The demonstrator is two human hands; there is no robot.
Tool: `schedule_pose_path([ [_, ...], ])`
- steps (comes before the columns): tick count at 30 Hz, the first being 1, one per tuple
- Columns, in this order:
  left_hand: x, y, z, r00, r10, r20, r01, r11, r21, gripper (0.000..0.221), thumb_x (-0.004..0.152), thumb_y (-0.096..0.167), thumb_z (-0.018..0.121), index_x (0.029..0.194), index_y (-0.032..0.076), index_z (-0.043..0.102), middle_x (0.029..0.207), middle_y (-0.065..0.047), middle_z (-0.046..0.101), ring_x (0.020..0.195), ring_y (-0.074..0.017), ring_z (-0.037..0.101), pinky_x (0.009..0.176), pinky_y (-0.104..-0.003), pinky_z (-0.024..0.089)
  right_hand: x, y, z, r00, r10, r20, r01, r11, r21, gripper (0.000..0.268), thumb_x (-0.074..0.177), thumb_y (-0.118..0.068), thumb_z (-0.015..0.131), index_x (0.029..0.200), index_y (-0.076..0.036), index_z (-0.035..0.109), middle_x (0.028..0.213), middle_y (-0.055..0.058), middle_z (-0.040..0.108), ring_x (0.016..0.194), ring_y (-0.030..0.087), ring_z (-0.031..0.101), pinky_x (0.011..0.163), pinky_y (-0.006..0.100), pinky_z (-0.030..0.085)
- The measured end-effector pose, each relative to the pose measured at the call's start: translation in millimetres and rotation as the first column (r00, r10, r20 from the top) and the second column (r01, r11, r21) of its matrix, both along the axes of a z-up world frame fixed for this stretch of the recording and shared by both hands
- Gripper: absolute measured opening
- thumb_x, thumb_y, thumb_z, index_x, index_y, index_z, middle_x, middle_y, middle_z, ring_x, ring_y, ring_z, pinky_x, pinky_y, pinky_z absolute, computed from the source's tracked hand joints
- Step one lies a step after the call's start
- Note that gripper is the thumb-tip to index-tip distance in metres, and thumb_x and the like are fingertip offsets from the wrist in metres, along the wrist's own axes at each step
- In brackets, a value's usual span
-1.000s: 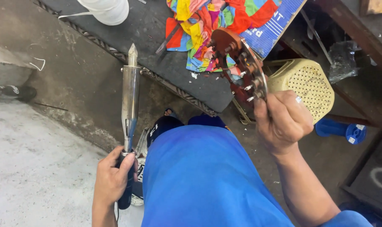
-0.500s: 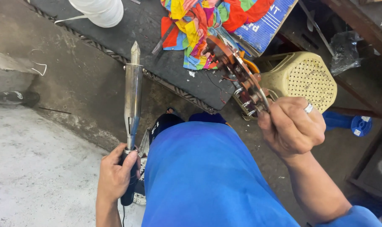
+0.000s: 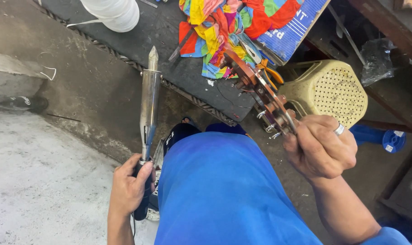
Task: Repairing an electrical stator using pliers and a soldering iron in a workshop environment.
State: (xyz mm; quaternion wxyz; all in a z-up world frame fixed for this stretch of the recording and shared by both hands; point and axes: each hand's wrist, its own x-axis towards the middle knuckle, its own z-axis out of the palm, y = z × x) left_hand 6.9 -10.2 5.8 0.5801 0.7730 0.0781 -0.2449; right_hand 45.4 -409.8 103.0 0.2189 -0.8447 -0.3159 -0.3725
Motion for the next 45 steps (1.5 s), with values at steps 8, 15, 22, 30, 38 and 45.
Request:
schedule_pose_path([
  [8,-1,2,-6,1.0,0.017,-0.022,-0.017,0.999,-0.028,0.037,0.101,0.039,0.065,0.083,0.008,0.071,0.061,-0.003,0.07,0.044,-0.0149,0.069,0.043,-0.028,0.059,-15,-2,11,0.999,0.009,-0.032,-0.01,1.0,-0.016,0.027,0.1,0.004,0.06,0.077,0.019,0.061,0.07,0.026,0.06,0.056,0.038,0.062,0.051,0.047,0.059],
  [15,-4,-1,-5,0.996,0.054,-0.064,-0.056,0.998,-0.023,0.037,0.102,0.035,0.064,0.078,0.008,0.069,0.056,-0.005,0.069,0.042,-0.0159,0.067,0.041,-0.03,0.059,-29,-6,-24,0.991,-0.078,-0.11,0.102,0.968,0.227,0.014,0.096,0.005,0.063,0.085,0.014,0.06,0.073,0.029,0.063,0.062,0.039,0.066,0.061,0.051,0.061],
  [22,-7,-1,-1,0.99,0.086,-0.112,-0.087,0.996,-0.003,0.029,0.102,0.029,0.065,0.089,0.003,0.07,0.057,-0.007,0.067,0.044,-0.0181,0.064,0.045,-0.034,0.058,-16,12,-32,0.667,-0.31,-0.678,0.645,0.696,0.316,0.032,0.113,-0.011,0.063,0.083,0.0,0.059,0.076,0.005,0.051,0.074,0.015,0.045,0.071,0.034,0.039],
  [30,-11,-6,5,0.924,0.271,-0.27,-0.241,0.96,0.14,0.026,0.106,0.013,0.065,0.091,-0.007,0.07,0.058,-0.024,0.066,0.045,-0.0317,0.059,0.047,-0.042,0.051,-16,-11,-47,0.624,0.544,-0.56,0.672,-0.009,0.741,0.025,0.11,-0.022,0.064,0.102,0.0,0.073,0.085,0.009,0.074,0.078,0.018,0.068,0.076,0.035,0.057],
  [38,-19,2,-8,0.95,0.23,-0.212,-0.213,0.972,0.1,0.029,0.106,0.019,0.066,0.09,-0.005,0.069,0.059,-0.02,0.066,0.043,-0.0279,0.06,0.046,-0.039,0.051,-10,-6,-27,0.672,0.617,-0.41,0.639,-0.202,0.743,0.034,0.107,-0.018,0.064,0.125,0.008,0.072,0.125,0.026,0.077,0.116,0.036,0.075,0.108,0.049,0.06],
  [45,-21,2,-11,0.946,0.24,-0.218,-0.233,0.971,0.056,0.023,0.106,0.018,0.066,0.101,-0.004,0.069,0.065,-0.02,0.066,0.045,-0.0291,0.061,0.043,-0.04,0.051,-13,-7,-33,0.665,0.609,-0.433,0.611,-0.11,0.784,0.026,0.109,-0.019,0.063,0.106,0.005,0.074,0.107,0.023,0.079,0.099,0.032,0.077,0.093,0.045,0.064],
])
